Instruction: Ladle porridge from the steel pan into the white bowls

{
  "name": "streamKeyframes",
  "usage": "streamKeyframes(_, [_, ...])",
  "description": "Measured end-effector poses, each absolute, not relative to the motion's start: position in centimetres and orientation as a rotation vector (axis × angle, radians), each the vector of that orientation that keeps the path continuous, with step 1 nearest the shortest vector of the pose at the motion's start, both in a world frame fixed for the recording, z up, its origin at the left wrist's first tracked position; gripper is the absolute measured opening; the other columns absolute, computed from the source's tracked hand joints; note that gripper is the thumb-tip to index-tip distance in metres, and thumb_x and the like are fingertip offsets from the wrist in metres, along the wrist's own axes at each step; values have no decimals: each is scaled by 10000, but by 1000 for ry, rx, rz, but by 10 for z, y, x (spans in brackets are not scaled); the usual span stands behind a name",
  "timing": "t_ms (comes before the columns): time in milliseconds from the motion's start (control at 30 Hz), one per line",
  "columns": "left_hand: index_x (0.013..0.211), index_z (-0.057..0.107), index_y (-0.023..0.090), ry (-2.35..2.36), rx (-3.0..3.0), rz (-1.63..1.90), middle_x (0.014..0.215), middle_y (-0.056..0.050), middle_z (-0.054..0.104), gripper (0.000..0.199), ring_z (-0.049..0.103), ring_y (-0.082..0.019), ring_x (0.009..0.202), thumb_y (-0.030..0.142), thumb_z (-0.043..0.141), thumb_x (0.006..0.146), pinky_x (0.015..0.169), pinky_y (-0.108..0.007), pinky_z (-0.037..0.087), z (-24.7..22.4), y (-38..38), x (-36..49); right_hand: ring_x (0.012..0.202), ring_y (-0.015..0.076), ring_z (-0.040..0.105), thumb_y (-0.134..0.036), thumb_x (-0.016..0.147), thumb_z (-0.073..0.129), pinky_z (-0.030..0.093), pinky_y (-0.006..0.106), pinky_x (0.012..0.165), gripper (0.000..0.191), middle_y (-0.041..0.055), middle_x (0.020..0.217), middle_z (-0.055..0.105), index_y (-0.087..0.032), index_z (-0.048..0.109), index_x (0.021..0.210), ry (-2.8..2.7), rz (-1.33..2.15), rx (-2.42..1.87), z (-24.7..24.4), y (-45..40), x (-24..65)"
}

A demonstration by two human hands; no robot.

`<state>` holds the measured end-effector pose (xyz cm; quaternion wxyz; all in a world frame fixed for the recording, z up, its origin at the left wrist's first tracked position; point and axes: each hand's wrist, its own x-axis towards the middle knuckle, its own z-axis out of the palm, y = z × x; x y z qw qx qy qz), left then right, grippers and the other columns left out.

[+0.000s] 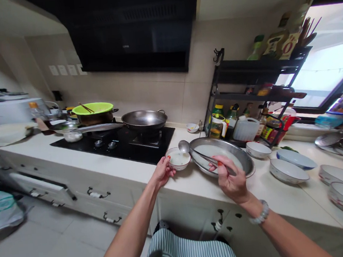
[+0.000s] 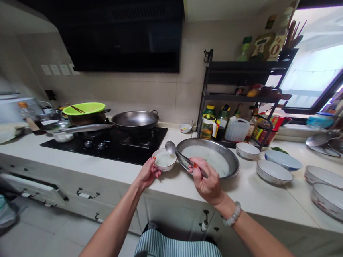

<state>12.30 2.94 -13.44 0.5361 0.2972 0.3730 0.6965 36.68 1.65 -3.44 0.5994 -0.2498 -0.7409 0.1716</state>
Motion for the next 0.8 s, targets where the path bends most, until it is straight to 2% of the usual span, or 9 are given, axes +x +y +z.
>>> streamKeyframes(200, [890, 418, 210, 883, 698, 1653, 527, 103, 491, 564, 585, -122, 384, 558, 802, 669, 316, -162, 389, -137, 31, 122, 513, 159, 651, -403, 843, 554, 568, 312, 510, 228, 39, 782, 670, -187, 618, 876, -1260, 614, -765, -31, 42, 373])
streamKeyframes(300, [892, 417, 212, 875, 685, 1663, 522, 112, 473, 554, 584, -123, 381, 549, 801, 678, 317, -162, 381, -137, 31, 122, 494, 146, 631, -391, 811, 570, 563, 303, 508, 217, 11, 733, 633, -180, 599, 853, -1095, 639, -807, -31, 61, 388])
streamKeyframes(433, [899, 419, 210, 880, 690, 1656, 535, 109, 489, 554, 583, -118, 380, 542, 804, 678, 321, -164, 383, -136, 31, 122, 456, 157, 608, -417, 784, 575, 531, 302, 464, 244, 32, 717, 639, -182, 604, 838, -1170, 539, -922, -38, 69, 408])
streamKeyframes(633, [895, 424, 211, 889, 691, 1665, 496, 126, 445, 579, 581, -123, 380, 558, 815, 645, 319, -161, 383, -136, 30, 122, 485, 179, 641, -497, 781, 552, 540, 330, 496, 325, 80, 830, 689, -186, 604, 858, -1315, 502, -992, -52, 60, 412])
streamKeyframes(800, [900, 431, 210, 898, 678, 1654, 489, 131, 422, 541, 573, -114, 380, 543, 796, 680, 330, -156, 372, -135, 30, 122, 489, 203, 655, -511, 755, 584, 534, 323, 462, 332, 61, 724, 688, -190, 612, 834, -1262, 598, -1032, -54, 62, 413])
